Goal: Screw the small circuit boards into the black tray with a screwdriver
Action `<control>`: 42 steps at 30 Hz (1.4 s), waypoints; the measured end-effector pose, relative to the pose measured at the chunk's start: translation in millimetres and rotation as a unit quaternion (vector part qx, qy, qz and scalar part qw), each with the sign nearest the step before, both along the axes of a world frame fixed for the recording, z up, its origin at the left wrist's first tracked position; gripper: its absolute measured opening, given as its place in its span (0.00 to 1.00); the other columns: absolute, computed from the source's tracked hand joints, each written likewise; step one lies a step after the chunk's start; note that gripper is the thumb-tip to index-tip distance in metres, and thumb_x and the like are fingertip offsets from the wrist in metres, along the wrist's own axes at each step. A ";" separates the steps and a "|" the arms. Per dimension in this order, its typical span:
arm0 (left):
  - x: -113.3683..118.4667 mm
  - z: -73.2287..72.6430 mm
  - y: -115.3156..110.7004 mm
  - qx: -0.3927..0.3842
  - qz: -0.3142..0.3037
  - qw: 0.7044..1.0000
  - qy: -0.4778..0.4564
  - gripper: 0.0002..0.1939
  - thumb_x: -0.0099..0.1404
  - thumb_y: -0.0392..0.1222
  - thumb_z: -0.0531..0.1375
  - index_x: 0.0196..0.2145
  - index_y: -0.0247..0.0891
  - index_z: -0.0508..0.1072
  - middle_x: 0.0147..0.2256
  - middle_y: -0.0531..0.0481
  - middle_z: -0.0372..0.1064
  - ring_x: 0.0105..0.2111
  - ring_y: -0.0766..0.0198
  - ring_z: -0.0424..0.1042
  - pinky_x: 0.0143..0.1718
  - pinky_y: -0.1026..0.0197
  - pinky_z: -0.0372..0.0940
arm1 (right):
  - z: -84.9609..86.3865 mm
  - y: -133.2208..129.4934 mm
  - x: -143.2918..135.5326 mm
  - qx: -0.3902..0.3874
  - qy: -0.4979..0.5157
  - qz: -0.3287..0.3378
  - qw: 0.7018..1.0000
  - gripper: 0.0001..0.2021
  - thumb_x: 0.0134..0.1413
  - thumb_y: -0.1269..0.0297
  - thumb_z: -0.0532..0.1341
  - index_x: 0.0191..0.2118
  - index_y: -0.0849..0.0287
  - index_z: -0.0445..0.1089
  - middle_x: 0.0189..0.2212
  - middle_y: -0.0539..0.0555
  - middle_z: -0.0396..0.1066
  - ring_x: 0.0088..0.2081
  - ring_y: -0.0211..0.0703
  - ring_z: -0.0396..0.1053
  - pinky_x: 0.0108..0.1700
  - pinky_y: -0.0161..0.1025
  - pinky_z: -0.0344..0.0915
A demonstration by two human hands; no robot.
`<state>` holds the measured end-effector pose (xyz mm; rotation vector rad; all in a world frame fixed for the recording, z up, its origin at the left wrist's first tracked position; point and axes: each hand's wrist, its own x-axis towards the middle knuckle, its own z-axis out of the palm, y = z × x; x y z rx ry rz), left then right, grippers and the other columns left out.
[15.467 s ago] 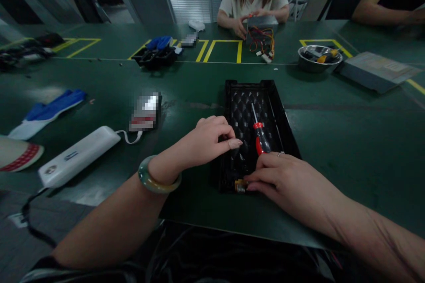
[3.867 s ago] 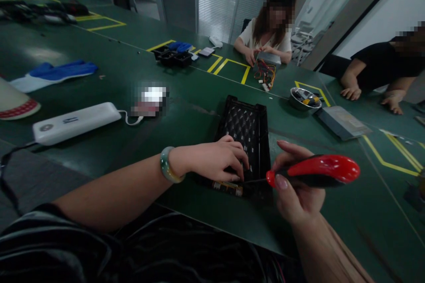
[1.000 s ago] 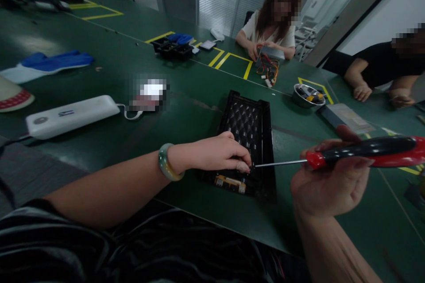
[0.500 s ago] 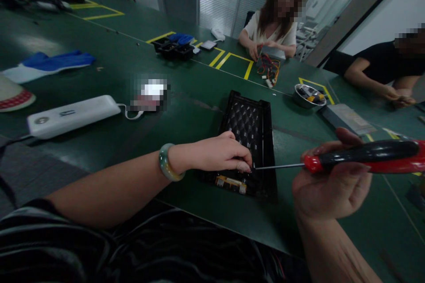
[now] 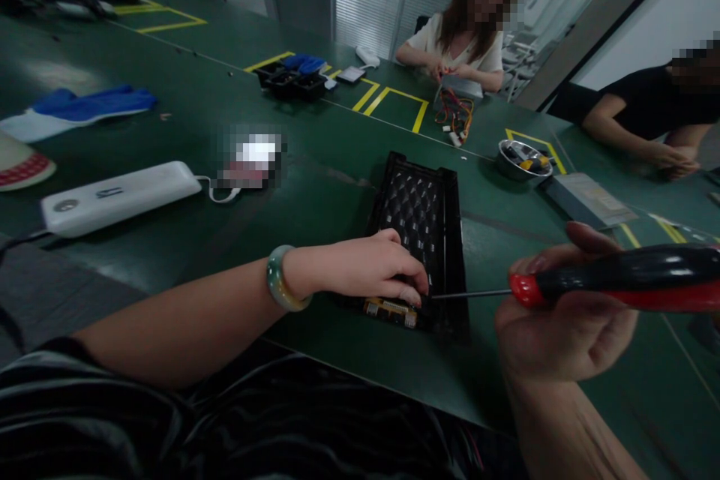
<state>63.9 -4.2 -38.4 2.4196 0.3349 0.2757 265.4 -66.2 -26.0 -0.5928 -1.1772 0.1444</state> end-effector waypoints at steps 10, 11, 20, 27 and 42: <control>3.4 -2.5 -10.7 0.101 0.009 0.995 -0.024 0.07 0.71 0.44 0.61 0.43 0.44 0.79 0.43 0.51 0.77 0.45 0.60 0.71 0.51 0.55 0.47 | 0.9 -3.0 -3.2 -0.044 -0.014 0.018 0.999 0.12 0.59 0.57 0.64 0.43 0.58 0.76 0.43 0.56 0.75 0.26 0.34 0.64 0.20 0.33 0.58; 3.9 -3.1 -11.1 0.112 0.011 0.993 -0.020 0.07 0.71 0.44 0.61 0.43 0.44 0.79 0.43 0.50 0.76 0.46 0.60 0.70 0.51 0.55 0.47 | 0.2 -2.9 -3.5 -0.048 -0.018 0.020 0.998 0.11 0.59 0.57 0.64 0.43 0.58 0.76 0.43 0.56 0.75 0.26 0.34 0.64 0.21 0.33 0.58; 4.7 -5.1 -10.4 0.130 0.008 0.991 -0.009 0.08 0.71 0.45 0.60 0.41 0.45 0.80 0.44 0.49 0.74 0.47 0.58 0.68 0.52 0.53 0.47 | -6.2 2.8 -1.3 -0.088 -0.045 0.005 0.995 0.12 0.60 0.56 0.63 0.42 0.59 0.75 0.36 0.53 0.75 0.24 0.33 0.62 0.22 0.33 0.56; 4.3 -6.0 -10.7 0.149 0.010 0.989 -0.014 0.09 0.71 0.45 0.60 0.42 0.46 0.80 0.44 0.49 0.74 0.46 0.58 0.69 0.52 0.53 0.48 | -7.8 2.1 -1.4 -0.094 -0.053 0.013 0.994 0.10 0.60 0.57 0.63 0.39 0.60 0.72 0.34 0.53 0.73 0.25 0.34 0.64 0.24 0.33 0.58; 3.2 -6.5 -11.9 0.183 0.018 0.982 -0.042 0.07 0.68 0.42 0.63 0.40 0.48 0.82 0.44 0.51 0.74 0.45 0.59 0.69 0.50 0.52 0.50 | -7.4 0.9 -1.2 -0.094 -0.053 0.008 0.994 0.10 0.59 0.57 0.63 0.41 0.59 0.74 0.36 0.53 0.74 0.24 0.33 0.62 0.22 0.34 0.56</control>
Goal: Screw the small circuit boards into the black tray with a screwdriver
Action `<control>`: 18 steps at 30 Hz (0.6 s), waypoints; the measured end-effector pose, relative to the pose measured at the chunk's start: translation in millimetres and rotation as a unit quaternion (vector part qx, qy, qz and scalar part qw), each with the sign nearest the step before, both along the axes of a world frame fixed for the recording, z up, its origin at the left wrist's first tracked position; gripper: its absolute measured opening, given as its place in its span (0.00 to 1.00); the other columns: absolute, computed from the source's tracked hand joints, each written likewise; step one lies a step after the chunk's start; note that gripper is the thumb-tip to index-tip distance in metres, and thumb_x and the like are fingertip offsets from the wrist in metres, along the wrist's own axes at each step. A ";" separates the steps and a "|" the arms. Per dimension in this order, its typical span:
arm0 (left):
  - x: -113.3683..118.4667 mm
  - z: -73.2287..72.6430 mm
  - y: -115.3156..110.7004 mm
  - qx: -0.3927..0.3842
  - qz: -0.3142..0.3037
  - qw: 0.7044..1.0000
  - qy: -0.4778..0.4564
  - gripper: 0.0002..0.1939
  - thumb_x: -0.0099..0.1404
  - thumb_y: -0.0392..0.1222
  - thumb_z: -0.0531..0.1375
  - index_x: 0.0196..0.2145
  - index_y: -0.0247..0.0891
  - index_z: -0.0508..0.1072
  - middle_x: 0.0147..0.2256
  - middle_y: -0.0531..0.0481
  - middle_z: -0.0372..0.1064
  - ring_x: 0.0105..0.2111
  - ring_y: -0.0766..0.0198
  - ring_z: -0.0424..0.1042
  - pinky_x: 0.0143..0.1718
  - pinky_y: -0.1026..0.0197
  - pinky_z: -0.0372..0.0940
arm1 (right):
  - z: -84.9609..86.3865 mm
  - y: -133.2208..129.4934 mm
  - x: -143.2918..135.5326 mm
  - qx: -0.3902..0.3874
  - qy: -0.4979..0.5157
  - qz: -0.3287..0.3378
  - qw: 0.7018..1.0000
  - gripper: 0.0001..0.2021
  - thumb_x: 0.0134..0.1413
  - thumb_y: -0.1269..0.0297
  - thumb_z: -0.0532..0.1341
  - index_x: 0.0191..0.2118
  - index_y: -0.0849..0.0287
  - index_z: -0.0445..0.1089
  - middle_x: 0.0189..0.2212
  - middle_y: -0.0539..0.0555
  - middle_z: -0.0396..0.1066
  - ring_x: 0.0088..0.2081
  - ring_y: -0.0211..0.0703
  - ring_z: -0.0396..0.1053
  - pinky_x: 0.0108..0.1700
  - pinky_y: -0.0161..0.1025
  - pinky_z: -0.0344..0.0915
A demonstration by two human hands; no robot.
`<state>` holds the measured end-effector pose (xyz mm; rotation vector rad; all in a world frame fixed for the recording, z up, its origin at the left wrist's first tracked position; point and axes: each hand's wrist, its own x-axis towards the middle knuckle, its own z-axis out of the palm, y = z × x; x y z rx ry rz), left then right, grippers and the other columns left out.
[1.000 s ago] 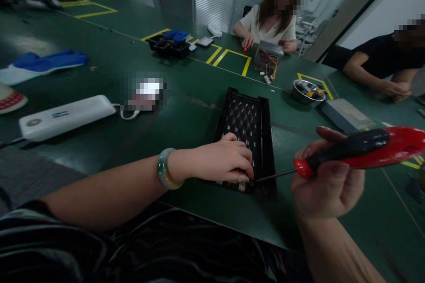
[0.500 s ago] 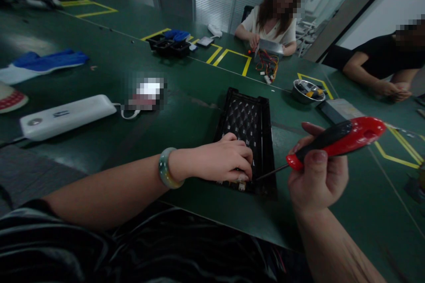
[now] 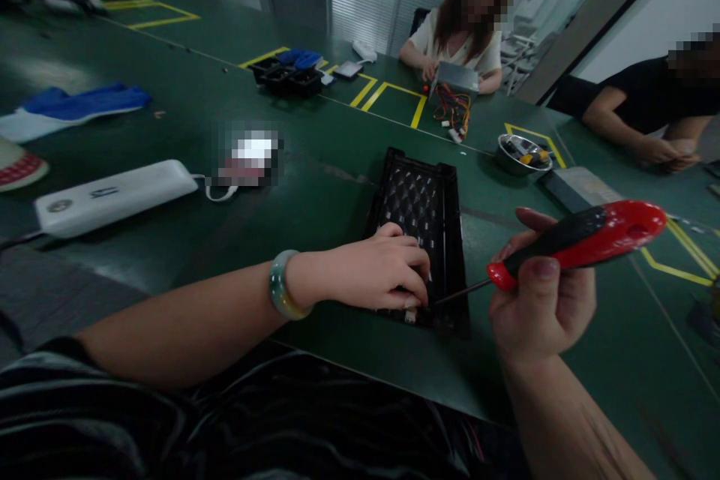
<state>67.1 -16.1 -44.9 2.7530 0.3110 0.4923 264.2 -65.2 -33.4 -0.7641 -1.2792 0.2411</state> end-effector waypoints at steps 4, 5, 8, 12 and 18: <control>0.1 0.0 0.2 -0.002 0.002 1.000 0.000 0.07 0.68 0.42 0.63 0.41 0.49 0.82 0.44 0.51 0.75 0.46 0.59 0.69 0.51 0.52 0.49 | 1.8 -1.4 -2.0 0.000 -0.007 -0.012 1.000 0.11 0.59 0.56 0.63 0.39 0.59 0.73 0.35 0.53 0.74 0.25 0.34 0.63 0.23 0.34 0.58; 0.0 0.1 0.3 -0.002 0.002 1.000 0.002 0.07 0.68 0.42 0.63 0.41 0.49 0.81 0.45 0.51 0.75 0.46 0.58 0.69 0.51 0.52 0.49 | 1.8 -1.1 -2.2 0.007 -0.008 -0.011 1.000 0.11 0.59 0.56 0.63 0.39 0.59 0.72 0.36 0.53 0.74 0.25 0.34 0.63 0.23 0.34 0.58; -0.2 0.5 0.1 -0.004 0.004 1.000 0.011 0.07 0.69 0.43 0.62 0.41 0.49 0.81 0.45 0.50 0.75 0.47 0.57 0.69 0.51 0.52 0.49 | 0.4 0.7 -2.1 0.025 -0.015 0.004 1.000 0.09 0.60 0.58 0.63 0.38 0.59 0.72 0.37 0.54 0.75 0.26 0.34 0.65 0.24 0.34 0.59; -0.4 1.1 -0.1 -0.001 0.005 1.000 0.009 0.06 0.68 0.43 0.63 0.40 0.48 0.81 0.45 0.50 0.75 0.47 0.57 0.69 0.51 0.51 0.49 | -2.5 2.6 -1.8 0.051 -0.019 0.017 0.998 0.08 0.60 0.60 0.63 0.40 0.59 0.74 0.39 0.54 0.76 0.27 0.35 0.66 0.26 0.35 0.60; -0.8 1.8 1.2 -0.004 0.014 1.000 0.009 0.06 0.68 0.42 0.63 0.39 0.45 0.81 0.44 0.50 0.75 0.47 0.57 0.69 0.51 0.51 0.50 | -1.3 0.5 -4.6 0.055 -0.017 0.019 0.998 0.09 0.60 0.61 0.63 0.43 0.57 0.75 0.43 0.54 0.77 0.27 0.34 0.65 0.25 0.36 0.59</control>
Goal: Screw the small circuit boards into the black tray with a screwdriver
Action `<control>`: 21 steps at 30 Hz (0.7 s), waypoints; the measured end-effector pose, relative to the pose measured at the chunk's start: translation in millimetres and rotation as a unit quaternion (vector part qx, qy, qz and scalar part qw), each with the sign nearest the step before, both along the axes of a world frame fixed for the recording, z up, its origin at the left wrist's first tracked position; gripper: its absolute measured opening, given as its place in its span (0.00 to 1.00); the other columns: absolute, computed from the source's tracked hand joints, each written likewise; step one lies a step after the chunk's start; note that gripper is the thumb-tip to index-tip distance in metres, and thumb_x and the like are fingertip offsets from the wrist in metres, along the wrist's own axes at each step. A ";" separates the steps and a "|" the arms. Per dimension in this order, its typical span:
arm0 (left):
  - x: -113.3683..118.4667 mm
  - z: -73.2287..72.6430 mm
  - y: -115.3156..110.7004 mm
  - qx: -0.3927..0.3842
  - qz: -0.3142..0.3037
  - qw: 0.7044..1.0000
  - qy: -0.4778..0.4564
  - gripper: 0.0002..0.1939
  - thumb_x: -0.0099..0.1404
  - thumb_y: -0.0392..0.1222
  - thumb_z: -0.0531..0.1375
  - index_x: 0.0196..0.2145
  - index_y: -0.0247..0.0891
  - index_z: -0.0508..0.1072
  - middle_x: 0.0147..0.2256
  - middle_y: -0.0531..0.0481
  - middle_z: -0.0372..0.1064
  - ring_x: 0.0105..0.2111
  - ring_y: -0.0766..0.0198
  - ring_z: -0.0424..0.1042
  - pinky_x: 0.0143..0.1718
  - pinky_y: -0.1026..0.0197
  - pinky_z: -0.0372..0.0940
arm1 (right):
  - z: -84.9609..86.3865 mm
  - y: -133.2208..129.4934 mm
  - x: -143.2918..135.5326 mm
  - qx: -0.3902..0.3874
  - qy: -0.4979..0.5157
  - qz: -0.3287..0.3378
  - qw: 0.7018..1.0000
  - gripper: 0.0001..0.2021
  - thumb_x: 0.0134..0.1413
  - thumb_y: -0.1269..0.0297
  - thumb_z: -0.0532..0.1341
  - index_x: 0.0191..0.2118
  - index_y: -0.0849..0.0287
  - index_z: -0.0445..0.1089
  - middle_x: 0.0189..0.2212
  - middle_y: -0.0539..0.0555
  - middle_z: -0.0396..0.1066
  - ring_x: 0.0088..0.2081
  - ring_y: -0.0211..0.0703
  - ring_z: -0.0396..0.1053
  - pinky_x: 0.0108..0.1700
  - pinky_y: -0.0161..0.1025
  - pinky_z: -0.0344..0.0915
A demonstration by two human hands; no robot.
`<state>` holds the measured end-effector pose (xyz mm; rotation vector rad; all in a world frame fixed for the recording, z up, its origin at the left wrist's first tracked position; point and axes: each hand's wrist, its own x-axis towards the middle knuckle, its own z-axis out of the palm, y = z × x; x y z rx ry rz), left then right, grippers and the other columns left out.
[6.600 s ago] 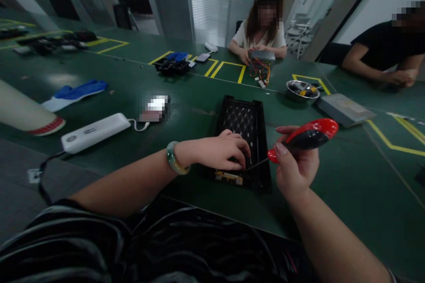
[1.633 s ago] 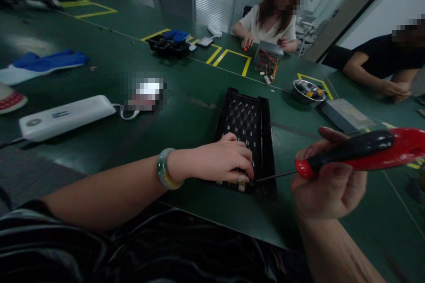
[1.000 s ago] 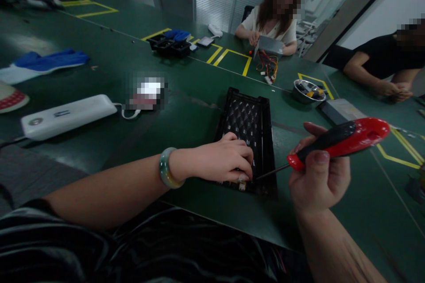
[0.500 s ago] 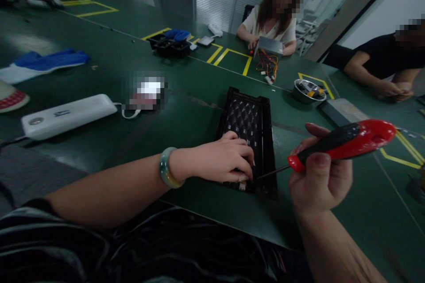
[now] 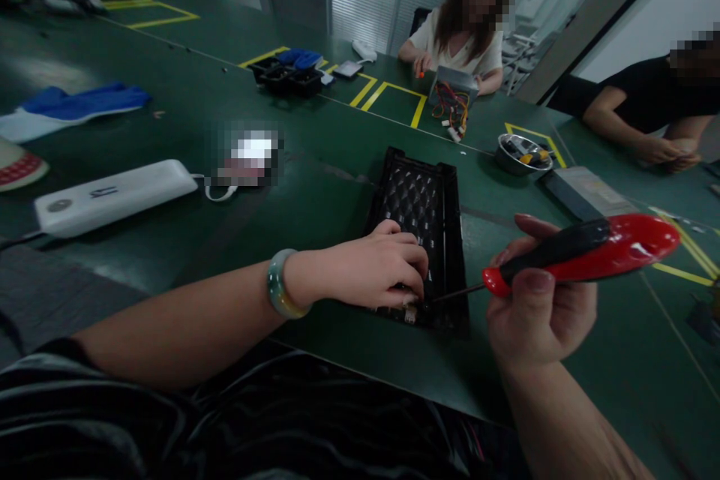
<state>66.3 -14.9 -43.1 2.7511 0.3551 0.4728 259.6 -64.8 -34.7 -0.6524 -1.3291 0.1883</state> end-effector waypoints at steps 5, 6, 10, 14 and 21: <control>-0.5 0.5 0.1 -0.004 0.001 1.000 -0.005 0.06 0.68 0.42 0.63 0.39 0.44 0.81 0.44 0.49 0.76 0.47 0.57 0.70 0.52 0.51 0.49 | 1.2 -1.3 -1.2 0.012 -0.005 0.007 1.000 0.08 0.61 0.61 0.63 0.43 0.56 0.76 0.45 0.53 0.76 0.26 0.34 0.65 0.24 0.35 0.59; -0.4 0.6 -0.1 -0.004 0.002 1.000 -0.007 0.06 0.68 0.41 0.63 0.39 0.44 0.81 0.44 0.49 0.76 0.47 0.57 0.70 0.52 0.52 0.49 | 1.2 -1.7 -1.3 0.012 -0.006 0.009 1.000 0.08 0.60 0.61 0.63 0.44 0.56 0.76 0.45 0.52 0.76 0.26 0.34 0.65 0.24 0.35 0.59; 0.0 1.3 -0.5 -0.007 0.003 1.000 -0.015 0.05 0.67 0.42 0.64 0.39 0.44 0.81 0.44 0.50 0.76 0.47 0.57 0.70 0.51 0.52 0.50 | 1.1 -4.0 -1.4 0.016 -0.003 0.002 1.000 0.12 0.58 0.61 0.65 0.46 0.56 0.77 0.43 0.54 0.76 0.26 0.34 0.65 0.22 0.36 0.57; 0.7 1.6 -0.6 -0.004 0.005 1.000 -0.021 0.07 0.67 0.46 0.64 0.41 0.46 0.81 0.44 0.51 0.76 0.47 0.57 0.69 0.50 0.52 0.49 | 1.0 -6.6 -2.6 -0.004 0.000 0.003 1.000 0.14 0.57 0.60 0.67 0.48 0.57 0.78 0.40 0.55 0.76 0.26 0.35 0.64 0.22 0.38 0.56; 5.1 -1.0 -1.3 -0.003 0.007 1.000 -0.005 0.08 0.68 0.49 0.64 0.41 0.47 0.81 0.44 0.53 0.77 0.46 0.58 0.68 0.49 0.51 0.48 | 0.6 -7.4 -5.3 0.029 -0.012 -0.007 0.999 0.14 0.57 0.61 0.66 0.48 0.55 0.77 0.43 0.54 0.76 0.26 0.35 0.64 0.23 0.38 0.58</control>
